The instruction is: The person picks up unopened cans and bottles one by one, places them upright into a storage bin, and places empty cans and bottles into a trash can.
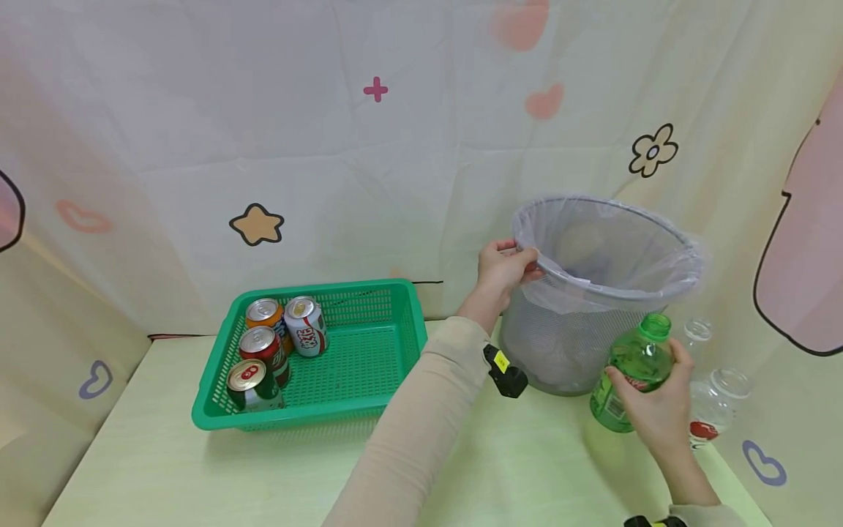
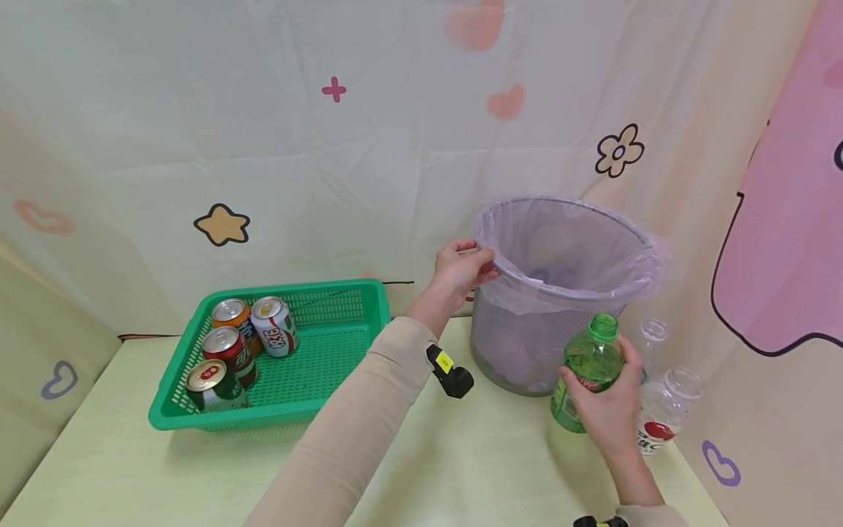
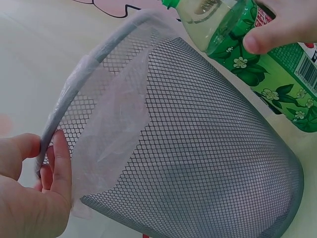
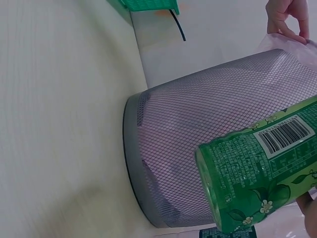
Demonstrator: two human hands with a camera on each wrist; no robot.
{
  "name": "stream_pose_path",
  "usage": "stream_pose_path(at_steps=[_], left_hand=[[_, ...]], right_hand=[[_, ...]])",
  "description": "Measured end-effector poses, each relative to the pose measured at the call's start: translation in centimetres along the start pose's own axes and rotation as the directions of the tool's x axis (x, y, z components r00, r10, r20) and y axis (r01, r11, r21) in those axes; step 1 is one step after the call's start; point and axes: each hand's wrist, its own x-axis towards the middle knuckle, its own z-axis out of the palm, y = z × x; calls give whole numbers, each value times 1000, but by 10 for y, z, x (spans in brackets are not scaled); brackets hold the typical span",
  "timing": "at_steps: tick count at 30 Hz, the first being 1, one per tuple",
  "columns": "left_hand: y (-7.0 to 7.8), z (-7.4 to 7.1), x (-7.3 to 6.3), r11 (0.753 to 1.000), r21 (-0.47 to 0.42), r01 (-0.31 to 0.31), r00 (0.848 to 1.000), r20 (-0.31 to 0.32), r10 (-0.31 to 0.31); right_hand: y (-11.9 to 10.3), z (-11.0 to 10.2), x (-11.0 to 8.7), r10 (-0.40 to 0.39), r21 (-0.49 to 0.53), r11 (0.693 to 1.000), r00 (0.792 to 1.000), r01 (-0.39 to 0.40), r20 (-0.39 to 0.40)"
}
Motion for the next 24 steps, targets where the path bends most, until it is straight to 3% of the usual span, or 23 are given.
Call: stream_pose_path(at_steps=[7, 18, 24], left_hand=[[-1, 1, 1, 1000, -24, -2, 1000, -12, 2], [0, 0, 1, 1000, -22, 5, 1000, -5, -5], [0, 1, 1, 999, -35, 7, 1000, -6, -8]], right_hand=[[-5, -5, 4, -18, 0, 1000, 1000, 18, 7], [-7, -15, 9, -124, -42, 991, 992, 124, -5], [-11, -19, 10, -114, -83, 990, 994, 113, -3]])
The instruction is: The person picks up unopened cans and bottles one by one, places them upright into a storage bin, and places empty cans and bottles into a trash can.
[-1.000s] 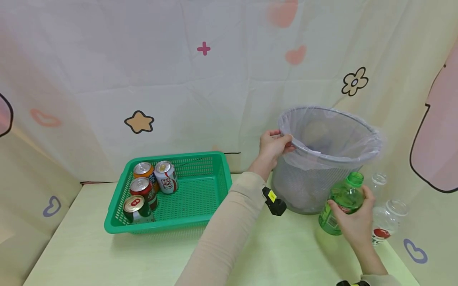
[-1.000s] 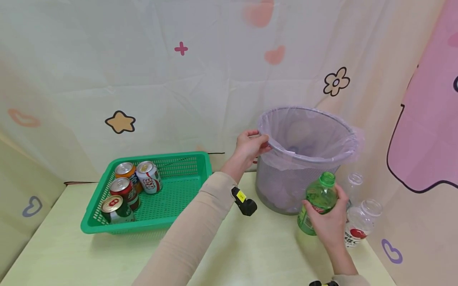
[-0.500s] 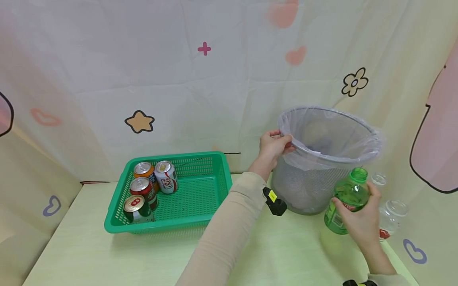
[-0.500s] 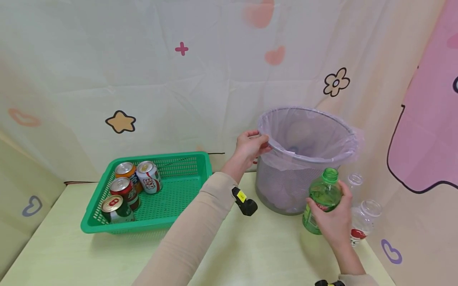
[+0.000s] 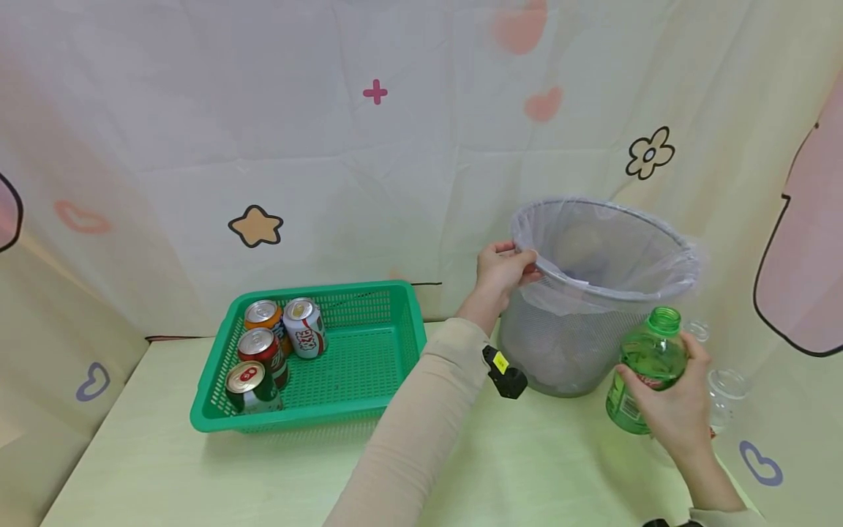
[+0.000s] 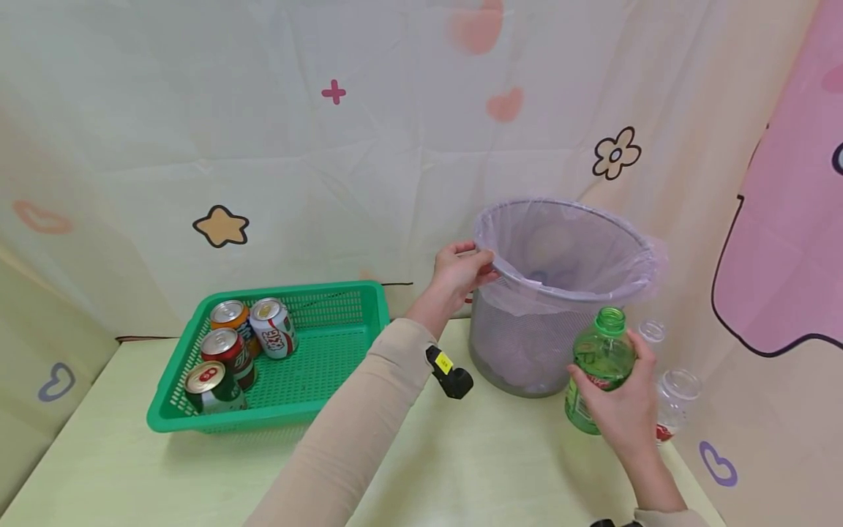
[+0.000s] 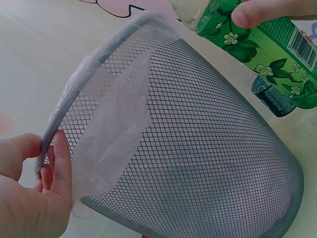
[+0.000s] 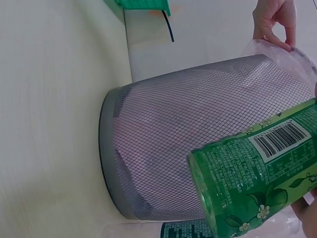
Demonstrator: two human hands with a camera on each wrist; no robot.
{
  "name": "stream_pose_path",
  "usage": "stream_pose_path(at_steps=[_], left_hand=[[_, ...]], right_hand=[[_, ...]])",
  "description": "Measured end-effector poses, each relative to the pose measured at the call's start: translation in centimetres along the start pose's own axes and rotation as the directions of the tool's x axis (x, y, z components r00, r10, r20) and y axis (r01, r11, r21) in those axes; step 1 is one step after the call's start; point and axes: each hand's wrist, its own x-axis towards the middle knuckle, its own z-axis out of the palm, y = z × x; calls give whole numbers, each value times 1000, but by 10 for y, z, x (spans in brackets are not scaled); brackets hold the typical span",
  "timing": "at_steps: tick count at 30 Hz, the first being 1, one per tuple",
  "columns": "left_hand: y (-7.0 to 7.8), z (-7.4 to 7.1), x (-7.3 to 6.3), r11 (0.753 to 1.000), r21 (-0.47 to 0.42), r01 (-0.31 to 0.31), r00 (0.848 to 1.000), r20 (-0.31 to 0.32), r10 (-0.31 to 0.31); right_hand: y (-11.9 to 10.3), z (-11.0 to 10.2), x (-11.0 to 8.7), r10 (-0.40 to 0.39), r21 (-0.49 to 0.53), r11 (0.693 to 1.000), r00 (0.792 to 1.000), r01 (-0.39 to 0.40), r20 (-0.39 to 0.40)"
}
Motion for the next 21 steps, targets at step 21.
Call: stream_pose_path(at_steps=[21], left_hand=[[-1, 0, 0, 1000, -2, 3, 1000, -8, -3]], right_hand=[[-20, -17, 22, -129, -53, 990, 990, 132, 57]])
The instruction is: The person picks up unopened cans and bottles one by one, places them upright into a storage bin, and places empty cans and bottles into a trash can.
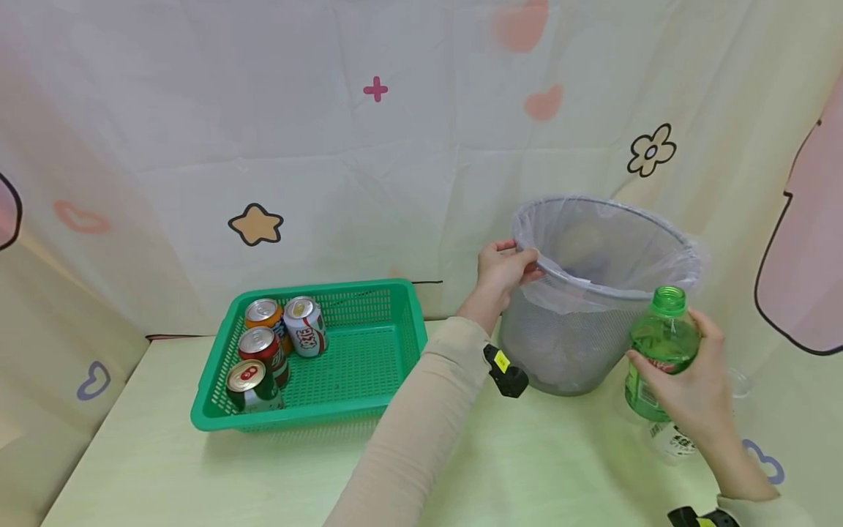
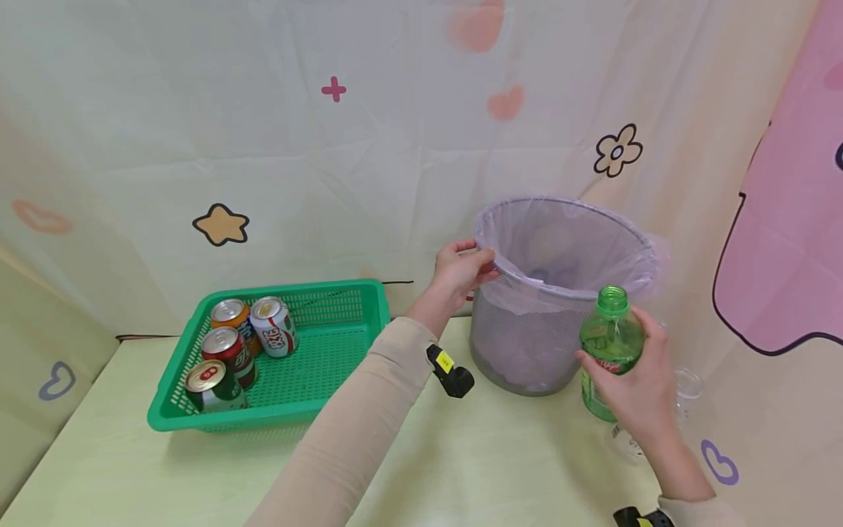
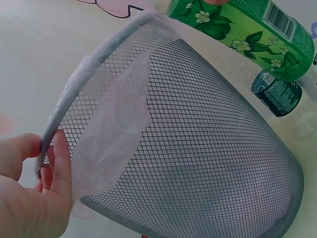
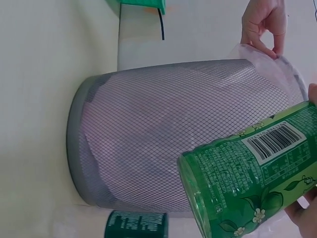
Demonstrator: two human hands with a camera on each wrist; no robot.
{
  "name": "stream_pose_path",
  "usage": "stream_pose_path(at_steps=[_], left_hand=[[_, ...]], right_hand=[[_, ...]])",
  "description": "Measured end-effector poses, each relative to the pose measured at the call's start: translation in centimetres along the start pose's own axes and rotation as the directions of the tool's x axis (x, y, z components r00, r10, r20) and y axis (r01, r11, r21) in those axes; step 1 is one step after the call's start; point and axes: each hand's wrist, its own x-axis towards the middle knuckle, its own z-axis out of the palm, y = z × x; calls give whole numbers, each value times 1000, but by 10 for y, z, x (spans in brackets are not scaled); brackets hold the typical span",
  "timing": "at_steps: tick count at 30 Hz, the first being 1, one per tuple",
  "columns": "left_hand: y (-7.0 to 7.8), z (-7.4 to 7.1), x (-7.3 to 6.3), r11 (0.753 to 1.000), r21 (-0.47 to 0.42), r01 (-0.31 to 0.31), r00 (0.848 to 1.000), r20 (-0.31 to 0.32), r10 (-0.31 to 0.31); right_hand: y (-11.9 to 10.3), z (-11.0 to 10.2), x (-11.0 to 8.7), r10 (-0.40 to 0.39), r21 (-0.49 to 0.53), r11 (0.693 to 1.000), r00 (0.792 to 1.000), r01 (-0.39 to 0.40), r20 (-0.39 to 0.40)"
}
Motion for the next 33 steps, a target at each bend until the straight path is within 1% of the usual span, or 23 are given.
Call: stream_pose_path(at_steps=[2, 5, 10, 13, 16, 20, 29, 33], left_hand=[[0, 0, 0, 1000, 2, -1, 1000, -2, 1], [0, 0, 0, 1000, 6, -1, 1000, -1, 1], [1, -1, -1, 1000, 4, -2, 1000, 4, 2], [2, -1, -1, 1000, 0, -3, 1000, 5, 3], [2, -1, -1, 1000, -2, -5, 1000, 2, 5], [1, -1, 0, 1000, -6, -2, 1000, 6, 2], [2, -2, -2, 1000, 25, 6, 1000, 9, -6], [2, -2, -2, 1000, 25, 13, 1000, 10, -13]], right_hand=[[-2, -2, 4, -19, -5, 1000, 1000, 19, -5], [-5, -4, 8, -13, -23, 1000, 1000, 13, -5], [-9, -8, 12, 44, -71, 997, 999, -42, 23], [-12, -12, 15, 59, -93, 994, 997, -53, 57], [-13, -17, 19, 36, -93, 995, 996, -28, 86], [-16, -24, 28, 5, -91, 996, 995, 3, 96], [-22, -39, 46, 17, -160, 987, 989, 7, 147], [-23, -45, 53, 43, -184, 983, 984, -11, 172]])
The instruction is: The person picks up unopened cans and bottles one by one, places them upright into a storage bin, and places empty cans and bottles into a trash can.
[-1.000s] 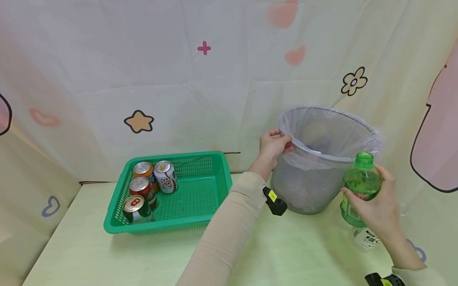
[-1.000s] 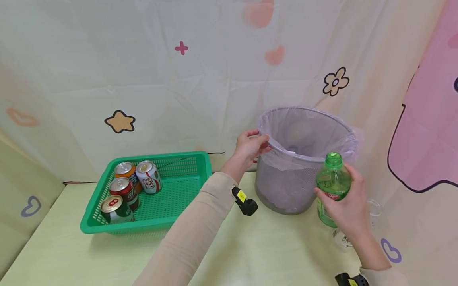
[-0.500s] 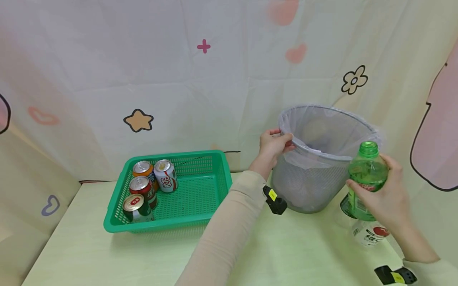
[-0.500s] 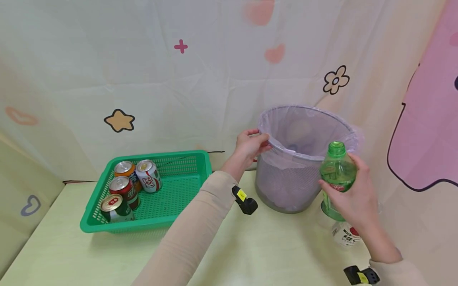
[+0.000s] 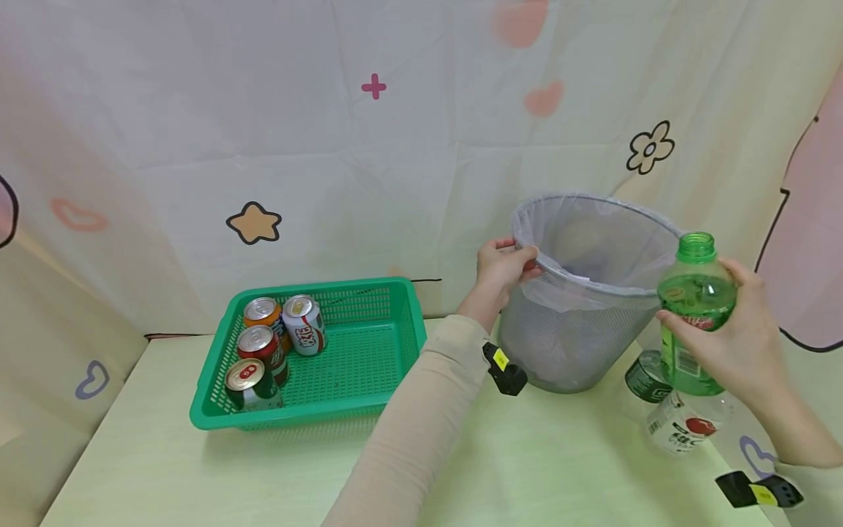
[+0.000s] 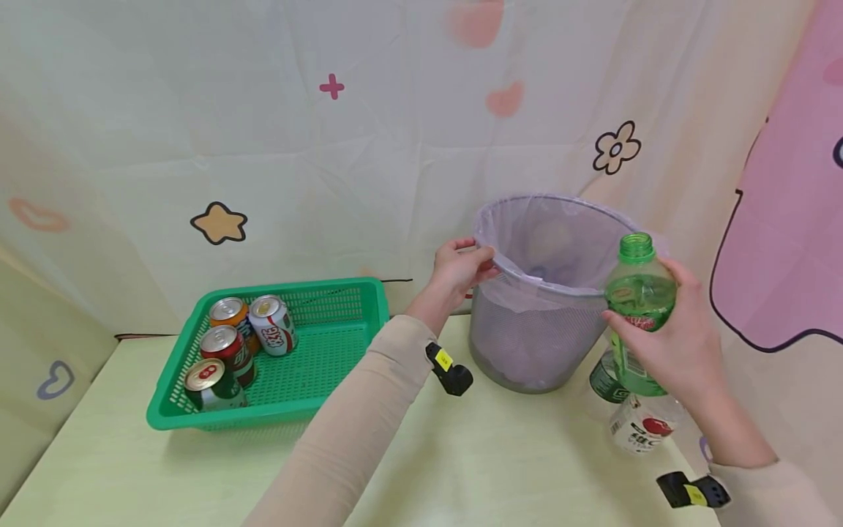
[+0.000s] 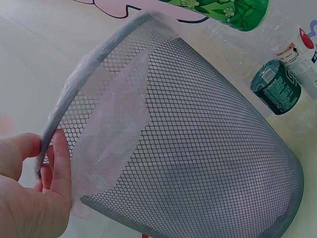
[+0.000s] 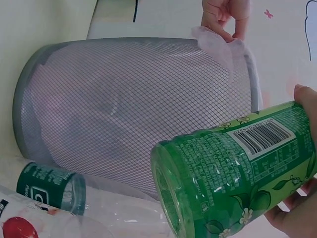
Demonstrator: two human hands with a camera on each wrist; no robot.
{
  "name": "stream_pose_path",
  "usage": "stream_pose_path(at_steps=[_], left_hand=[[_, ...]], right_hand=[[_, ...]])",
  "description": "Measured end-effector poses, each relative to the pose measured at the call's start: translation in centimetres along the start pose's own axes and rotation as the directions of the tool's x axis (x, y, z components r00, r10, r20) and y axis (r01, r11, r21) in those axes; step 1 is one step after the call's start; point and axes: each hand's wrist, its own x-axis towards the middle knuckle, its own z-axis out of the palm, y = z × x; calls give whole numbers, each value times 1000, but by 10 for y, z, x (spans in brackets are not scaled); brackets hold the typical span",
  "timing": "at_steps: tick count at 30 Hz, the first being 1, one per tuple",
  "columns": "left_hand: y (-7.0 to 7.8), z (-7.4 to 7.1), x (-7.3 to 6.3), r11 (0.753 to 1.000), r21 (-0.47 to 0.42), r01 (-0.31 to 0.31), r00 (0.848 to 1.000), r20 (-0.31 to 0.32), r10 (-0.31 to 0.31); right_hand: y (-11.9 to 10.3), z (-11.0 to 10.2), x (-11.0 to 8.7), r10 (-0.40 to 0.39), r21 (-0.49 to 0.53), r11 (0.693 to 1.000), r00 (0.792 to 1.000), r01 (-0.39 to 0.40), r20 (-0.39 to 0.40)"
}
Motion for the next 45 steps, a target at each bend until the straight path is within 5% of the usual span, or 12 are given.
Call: stream_pose_path(at_steps=[19, 45], left_hand=[[2, -4, -1, 1000, 2, 8, 1000, 23, -8], [0, -2, 0, 1000, -10, -5, 1000, 25, 5]], right_hand=[[3, -20, 30, 60, 2, 998, 987, -61, 152], [-6, -45, 84, 46, -69, 997, 981, -33, 186]])
